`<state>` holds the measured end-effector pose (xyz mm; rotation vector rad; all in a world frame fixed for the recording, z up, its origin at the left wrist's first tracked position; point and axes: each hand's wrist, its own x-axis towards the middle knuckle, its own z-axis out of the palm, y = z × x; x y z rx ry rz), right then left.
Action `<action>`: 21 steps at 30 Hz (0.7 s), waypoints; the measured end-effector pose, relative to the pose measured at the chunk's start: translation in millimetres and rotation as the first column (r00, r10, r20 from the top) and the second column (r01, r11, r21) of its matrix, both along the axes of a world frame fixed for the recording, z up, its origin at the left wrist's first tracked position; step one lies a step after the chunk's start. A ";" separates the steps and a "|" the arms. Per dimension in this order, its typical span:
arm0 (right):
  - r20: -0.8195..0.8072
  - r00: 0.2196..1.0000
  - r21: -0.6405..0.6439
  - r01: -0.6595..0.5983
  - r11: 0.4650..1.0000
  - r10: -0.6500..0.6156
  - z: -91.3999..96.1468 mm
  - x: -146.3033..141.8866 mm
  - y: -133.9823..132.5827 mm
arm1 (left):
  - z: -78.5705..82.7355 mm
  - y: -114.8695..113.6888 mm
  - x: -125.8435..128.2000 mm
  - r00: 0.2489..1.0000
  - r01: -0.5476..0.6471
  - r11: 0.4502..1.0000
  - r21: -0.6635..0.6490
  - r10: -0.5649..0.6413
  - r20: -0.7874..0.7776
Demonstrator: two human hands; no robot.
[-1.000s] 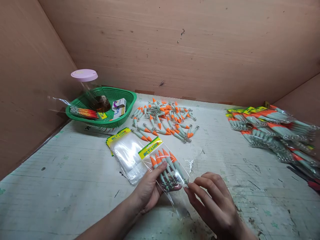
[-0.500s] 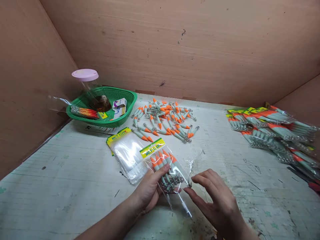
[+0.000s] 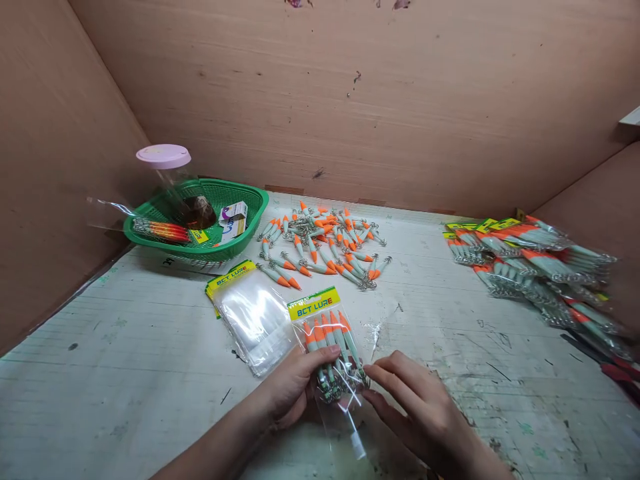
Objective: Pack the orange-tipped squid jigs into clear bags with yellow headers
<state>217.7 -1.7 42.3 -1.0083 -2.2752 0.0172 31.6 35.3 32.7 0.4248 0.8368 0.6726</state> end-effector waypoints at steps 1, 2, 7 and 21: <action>0.014 1.000 0.015 -0.012 1.000 0.011 -2.2 0.2 -1.7 | -1.7 0.4 0.6 1.000 0.022 1.000 0.001 -0.022 -0.007; 0.020 1.000 0.030 -0.012 0.999 0.011 -5.4 0.2 -3.7 | -3.4 1.3 0.9 0.999 0.046 0.999 0.002 -0.046 -0.017; -0.013 0.998 0.005 0.054 0.999 -0.054 -36.1 -4.0 -16.7 | -2.3 9.8 -9.1 0.954 0.124 0.978 0.165 -0.072 -0.291; 0.212 0.976 0.139 0.022 0.990 -0.051 -36.3 -11.5 4.1 | -17.1 -5.6 -4.5 0.299 0.939 0.071 0.337 0.317 -0.900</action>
